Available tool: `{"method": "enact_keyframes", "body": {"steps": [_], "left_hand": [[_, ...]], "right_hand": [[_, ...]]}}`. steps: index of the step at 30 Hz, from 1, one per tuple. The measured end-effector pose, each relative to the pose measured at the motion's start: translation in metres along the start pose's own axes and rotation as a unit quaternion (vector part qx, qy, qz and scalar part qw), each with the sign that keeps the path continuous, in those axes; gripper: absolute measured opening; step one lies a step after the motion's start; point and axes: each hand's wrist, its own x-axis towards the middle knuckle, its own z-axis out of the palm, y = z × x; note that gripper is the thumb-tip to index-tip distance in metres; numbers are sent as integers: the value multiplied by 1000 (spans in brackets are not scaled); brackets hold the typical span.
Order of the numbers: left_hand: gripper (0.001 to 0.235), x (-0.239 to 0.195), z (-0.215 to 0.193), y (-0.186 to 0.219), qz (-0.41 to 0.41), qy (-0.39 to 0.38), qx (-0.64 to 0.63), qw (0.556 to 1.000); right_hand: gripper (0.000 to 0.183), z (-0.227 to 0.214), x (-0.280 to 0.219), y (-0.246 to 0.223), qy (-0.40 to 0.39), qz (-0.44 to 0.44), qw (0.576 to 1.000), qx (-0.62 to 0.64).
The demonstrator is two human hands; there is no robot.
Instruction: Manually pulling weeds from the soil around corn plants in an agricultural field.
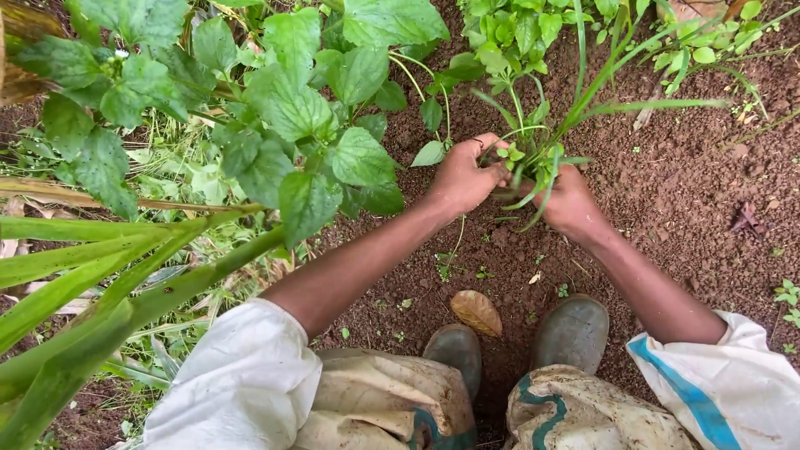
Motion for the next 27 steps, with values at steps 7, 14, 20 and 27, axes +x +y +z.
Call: {"method": "enact_keyframes", "body": {"steps": [7,14,20,27], "left_hand": [[63,-14,-13,41,37,-65,248,966],[80,26,-91,-54,227,16,532,815],[55,7,-156,-4,353,195,531,746],[31,76,-231,-69,438,285,-64,850]], "right_hand": [[22,-10,-2,-35,35,-79,992,-88],[14,-27,0,-48,190,107,975,-28],[21,-23,3,-39,206,213,954,-49],[48,-20,4,-40,197,184,962,-53]]}}
